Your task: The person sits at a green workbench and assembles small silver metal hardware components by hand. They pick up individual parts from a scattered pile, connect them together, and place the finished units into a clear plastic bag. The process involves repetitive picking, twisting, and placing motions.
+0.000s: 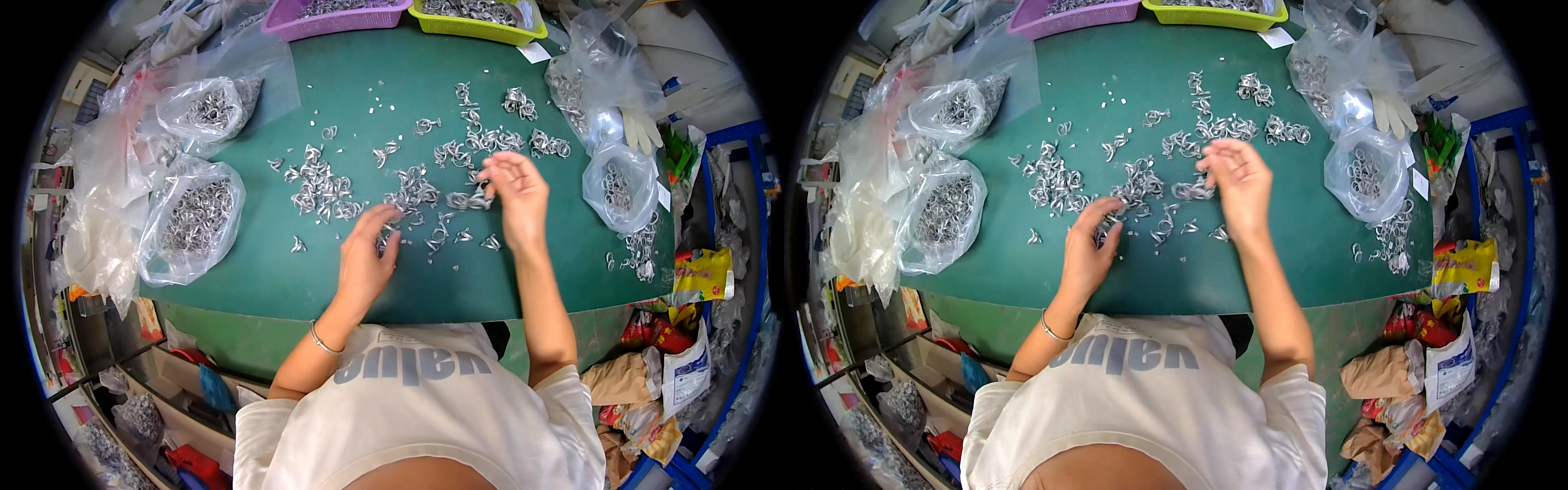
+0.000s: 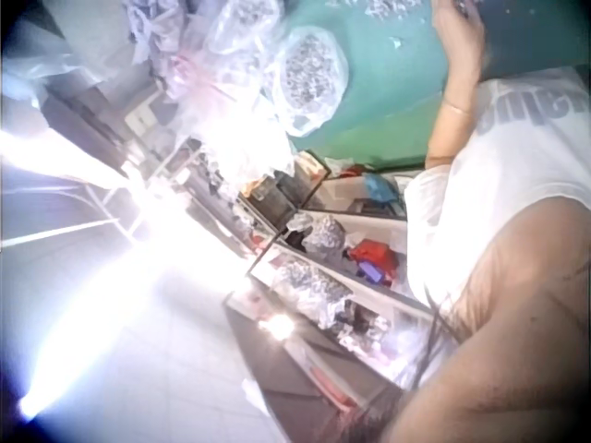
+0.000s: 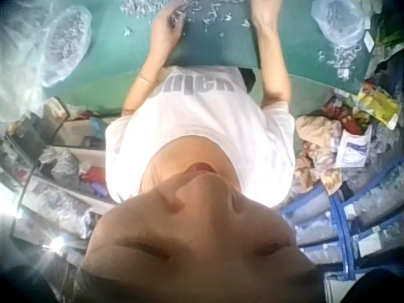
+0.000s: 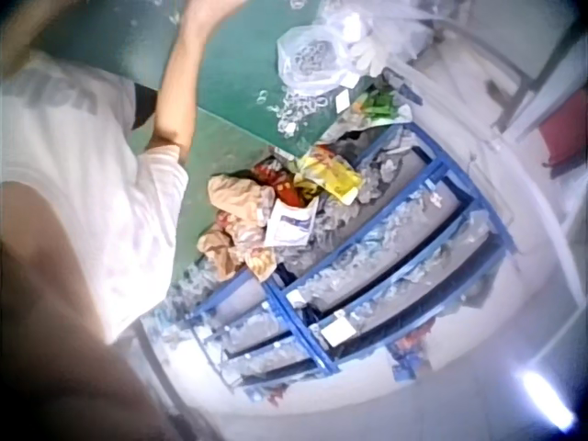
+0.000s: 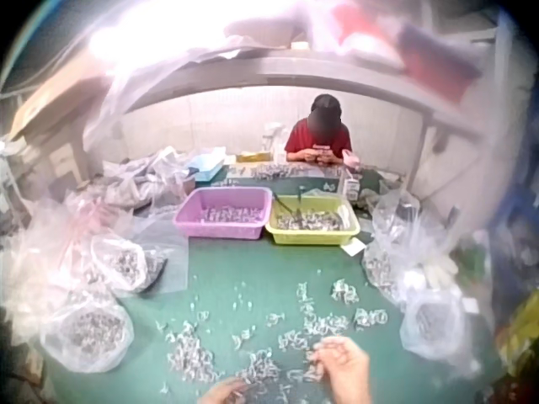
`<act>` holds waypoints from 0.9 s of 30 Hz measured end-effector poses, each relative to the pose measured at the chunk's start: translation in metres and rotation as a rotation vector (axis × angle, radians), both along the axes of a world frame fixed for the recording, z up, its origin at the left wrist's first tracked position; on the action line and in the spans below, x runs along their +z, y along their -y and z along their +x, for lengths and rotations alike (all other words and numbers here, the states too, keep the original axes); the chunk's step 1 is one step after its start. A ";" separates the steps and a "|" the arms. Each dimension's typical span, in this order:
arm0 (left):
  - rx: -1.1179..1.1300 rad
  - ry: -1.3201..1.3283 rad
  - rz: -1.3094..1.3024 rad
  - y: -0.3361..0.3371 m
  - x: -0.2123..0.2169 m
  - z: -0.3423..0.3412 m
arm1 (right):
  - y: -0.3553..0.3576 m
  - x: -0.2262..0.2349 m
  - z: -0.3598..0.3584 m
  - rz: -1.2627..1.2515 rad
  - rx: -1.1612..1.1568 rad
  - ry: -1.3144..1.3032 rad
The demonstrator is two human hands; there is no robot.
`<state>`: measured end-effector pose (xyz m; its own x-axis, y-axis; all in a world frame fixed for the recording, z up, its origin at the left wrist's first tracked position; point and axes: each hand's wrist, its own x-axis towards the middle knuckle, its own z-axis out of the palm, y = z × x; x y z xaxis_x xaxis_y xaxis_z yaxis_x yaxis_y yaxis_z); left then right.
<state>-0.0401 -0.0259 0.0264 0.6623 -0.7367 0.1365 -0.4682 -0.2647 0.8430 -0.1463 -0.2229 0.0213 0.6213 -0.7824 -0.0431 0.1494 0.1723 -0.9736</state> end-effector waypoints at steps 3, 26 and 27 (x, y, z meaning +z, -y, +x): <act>0.045 -0.011 0.093 0.003 0.011 0.001 | 0.017 0.012 -0.019 -0.089 -0.019 0.031; -0.128 0.079 0.095 -0.009 -0.020 -0.028 | -0.060 -0.003 -0.044 -0.505 0.190 -0.460; -0.128 0.076 0.071 -0.009 -0.021 -0.028 | -0.060 -0.003 -0.043 -0.407 0.176 -0.403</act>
<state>-0.0679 -0.0165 0.0058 0.5525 -0.8238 0.1269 -0.5634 -0.2569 0.7852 -0.1889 -0.1631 0.0182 0.7401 -0.6722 -0.0207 -0.2426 -0.2381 -0.9405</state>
